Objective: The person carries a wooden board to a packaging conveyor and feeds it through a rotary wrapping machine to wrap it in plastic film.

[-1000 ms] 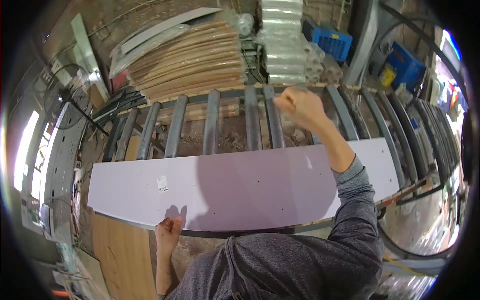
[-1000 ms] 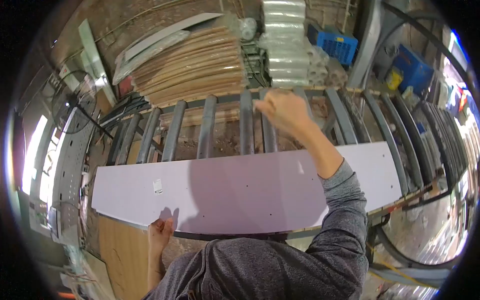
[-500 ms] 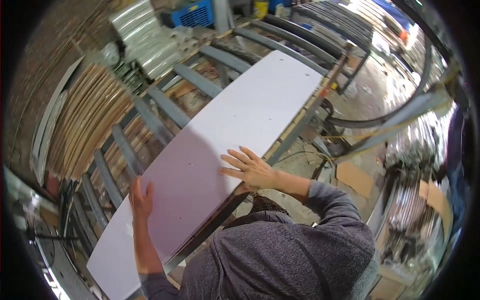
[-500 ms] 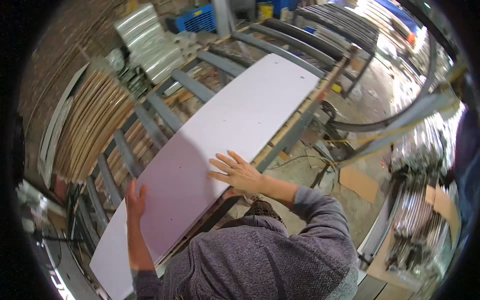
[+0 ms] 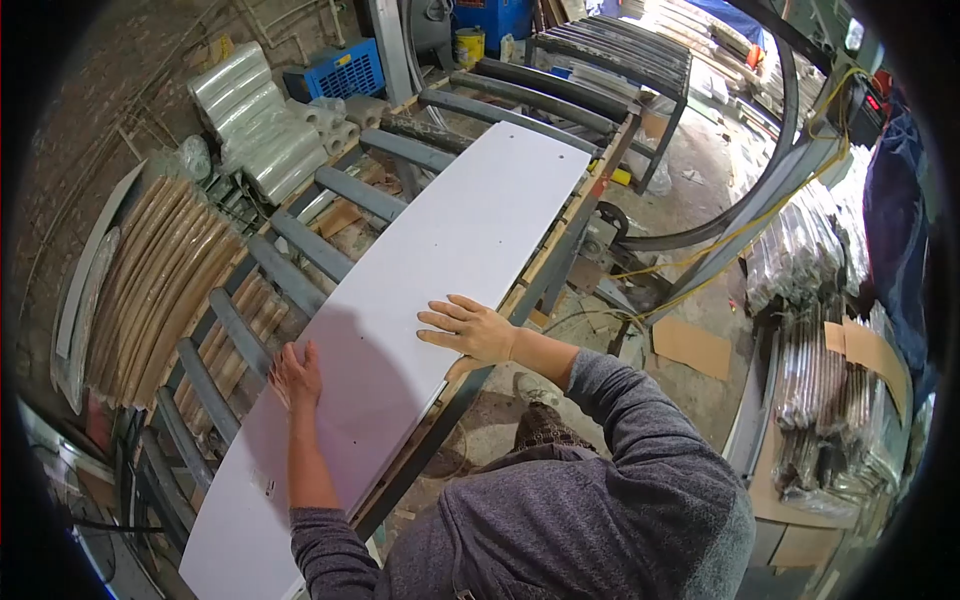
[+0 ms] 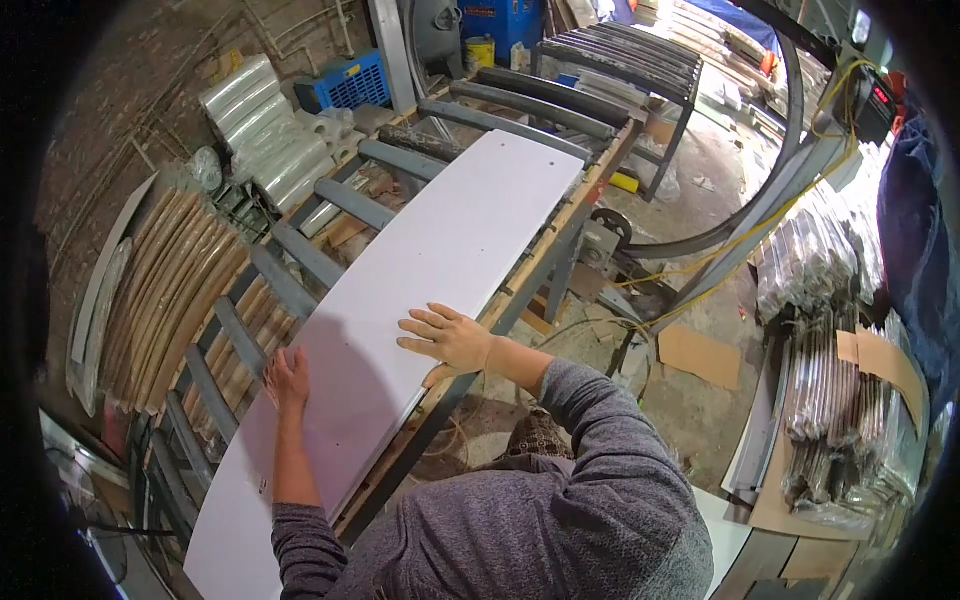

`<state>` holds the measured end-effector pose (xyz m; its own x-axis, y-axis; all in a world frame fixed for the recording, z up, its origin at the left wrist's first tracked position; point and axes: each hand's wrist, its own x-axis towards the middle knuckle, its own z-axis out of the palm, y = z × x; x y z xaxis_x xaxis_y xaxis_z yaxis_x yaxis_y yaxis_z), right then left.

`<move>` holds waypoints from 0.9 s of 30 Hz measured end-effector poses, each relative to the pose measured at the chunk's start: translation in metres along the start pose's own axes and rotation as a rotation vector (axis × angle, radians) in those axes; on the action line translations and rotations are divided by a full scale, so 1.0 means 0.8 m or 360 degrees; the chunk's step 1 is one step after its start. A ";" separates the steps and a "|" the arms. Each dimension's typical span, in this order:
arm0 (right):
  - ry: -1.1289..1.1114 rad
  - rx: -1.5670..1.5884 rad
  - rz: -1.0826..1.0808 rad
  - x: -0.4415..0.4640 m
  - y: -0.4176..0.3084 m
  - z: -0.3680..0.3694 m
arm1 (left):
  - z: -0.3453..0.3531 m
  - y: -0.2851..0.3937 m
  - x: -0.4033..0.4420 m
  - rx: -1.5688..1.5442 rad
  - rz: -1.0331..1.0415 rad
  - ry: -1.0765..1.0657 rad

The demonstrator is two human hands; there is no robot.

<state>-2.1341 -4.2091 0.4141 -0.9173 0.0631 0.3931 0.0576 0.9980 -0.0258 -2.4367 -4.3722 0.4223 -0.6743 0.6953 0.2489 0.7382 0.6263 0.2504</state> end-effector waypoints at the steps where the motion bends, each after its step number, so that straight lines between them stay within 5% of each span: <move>1: 0.0004 -0.0007 -0.0010 -0.001 0.004 0.000 | 0.001 0.003 0.001 -0.0007 0.0002 0.0012; 13: 0.0057 0.0084 0.0009 -0.026 0.085 -0.024 | 0.041 0.079 0.033 -0.0066 0.0030 0.0243; 17: 0.0103 0.0586 -0.0096 -0.029 0.134 -0.034 | 0.068 0.095 0.055 -0.0381 0.0063 0.0394; 19: 0.0090 0.0822 -0.0109 -0.037 0.190 -0.043 | 0.076 0.099 0.064 -0.0187 0.0004 0.0219; 20: -0.0098 0.0625 0.0122 -0.037 0.210 -0.065 | 0.068 0.115 0.062 -0.0287 -0.0169 0.0163; 23: 0.0079 -0.0020 0.0363 -0.092 0.358 -0.047 | 0.059 0.132 0.051 -0.0182 -0.0168 0.0195; 27: 0.0081 -0.0153 0.0952 -0.169 0.576 -0.064 | 0.067 0.153 0.064 -0.0213 -0.0197 0.0078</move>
<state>-1.9632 -3.7574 0.3962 -0.6951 0.6106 0.3795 0.5947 0.7849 -0.1737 -2.3799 -4.2414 0.4155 -0.7625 0.5955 0.2530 0.6426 0.6514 0.4035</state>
